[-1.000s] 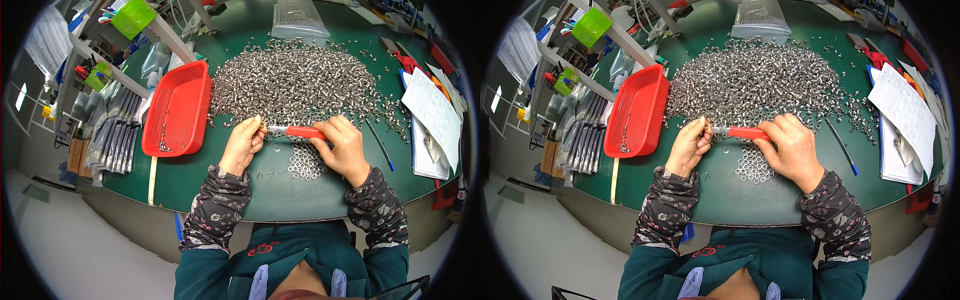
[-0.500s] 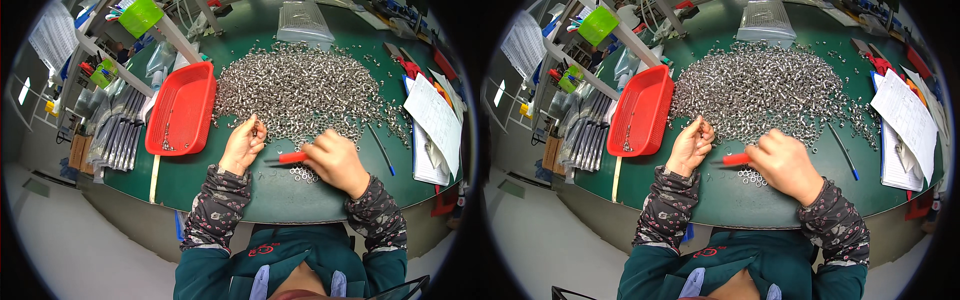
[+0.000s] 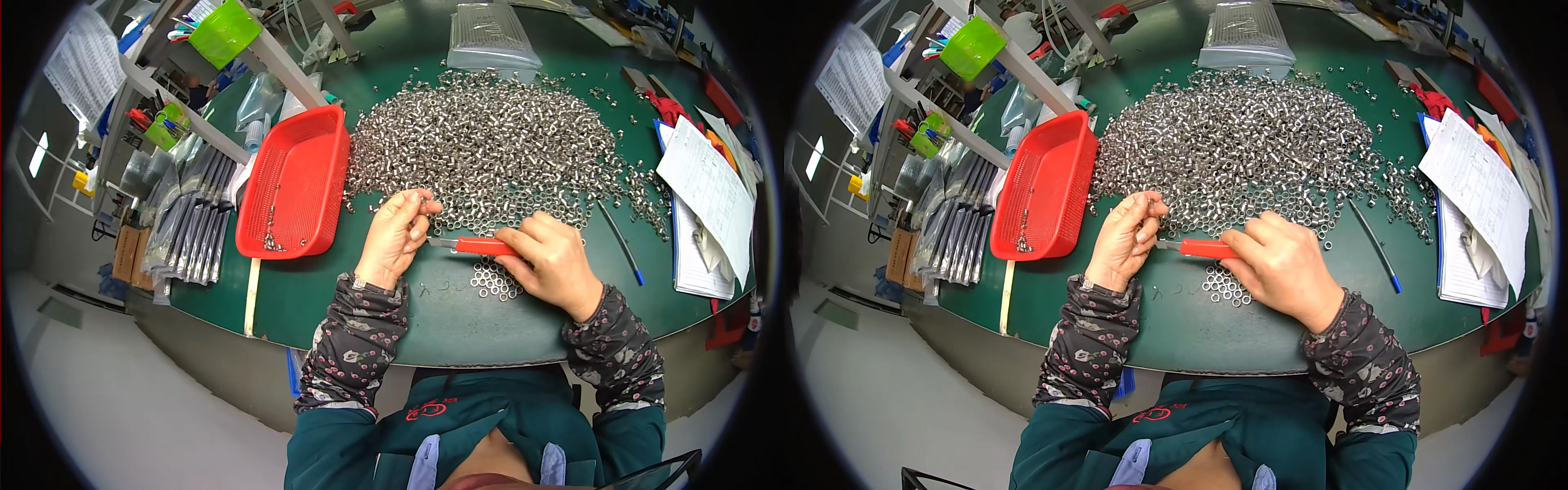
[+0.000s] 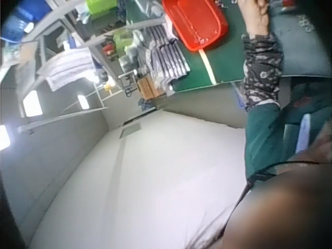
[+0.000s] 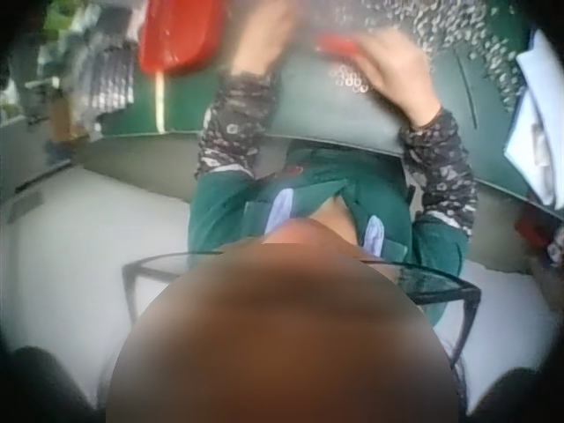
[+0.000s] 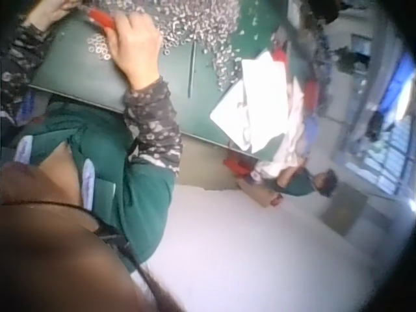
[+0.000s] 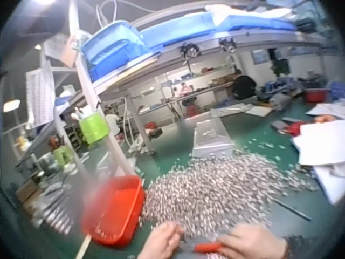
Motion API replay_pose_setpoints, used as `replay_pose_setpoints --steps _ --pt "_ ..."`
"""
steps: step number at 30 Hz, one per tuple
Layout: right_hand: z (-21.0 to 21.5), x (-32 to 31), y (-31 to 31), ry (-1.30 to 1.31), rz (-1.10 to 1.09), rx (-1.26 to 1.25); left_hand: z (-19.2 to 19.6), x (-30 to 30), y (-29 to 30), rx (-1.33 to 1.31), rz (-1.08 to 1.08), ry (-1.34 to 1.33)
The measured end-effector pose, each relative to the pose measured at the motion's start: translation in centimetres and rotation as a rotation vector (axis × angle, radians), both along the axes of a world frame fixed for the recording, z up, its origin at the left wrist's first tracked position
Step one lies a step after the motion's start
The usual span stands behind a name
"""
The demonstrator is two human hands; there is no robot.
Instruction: Using pliers to connect small metal rings into chains at a workbench.
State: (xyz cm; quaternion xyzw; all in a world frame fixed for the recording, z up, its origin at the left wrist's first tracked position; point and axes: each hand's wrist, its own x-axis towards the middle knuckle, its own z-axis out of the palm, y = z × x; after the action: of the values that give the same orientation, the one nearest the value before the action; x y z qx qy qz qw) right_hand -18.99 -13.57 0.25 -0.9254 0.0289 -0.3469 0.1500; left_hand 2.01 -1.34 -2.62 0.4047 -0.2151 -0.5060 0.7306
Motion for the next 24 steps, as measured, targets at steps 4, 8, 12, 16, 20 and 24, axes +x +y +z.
replay_pose_setpoints --steps 4,8,12,16,20,24 --pt "-0.35 0.17 0.19 0.035 0.009 -0.024 0.15 -0.26 0.05 0.036 0.052 -0.049" --pt "-0.45 0.04 0.3 0.06 0.015 -0.021 0.11 -0.26 -0.07 -0.004 0.026 -0.007" --pt "-0.38 0.13 0.38 0.057 0.031 -0.022 0.28 -0.33 -0.01 0.002 0.027 -0.007" --pt "-0.47 0.12 0.33 0.06 0.031 -0.025 -0.06 -0.12 0.01 -0.019 0.017 -0.01" --pt "-0.39 0.08 0.41 0.064 0.016 0.001 -0.34 0.07 0.04 -0.038 -0.009 0.01" --pt "-0.36 0.11 0.12 -0.009 -0.035 0.142 -0.41 0.06 0.07 -0.036 -0.012 0.008"
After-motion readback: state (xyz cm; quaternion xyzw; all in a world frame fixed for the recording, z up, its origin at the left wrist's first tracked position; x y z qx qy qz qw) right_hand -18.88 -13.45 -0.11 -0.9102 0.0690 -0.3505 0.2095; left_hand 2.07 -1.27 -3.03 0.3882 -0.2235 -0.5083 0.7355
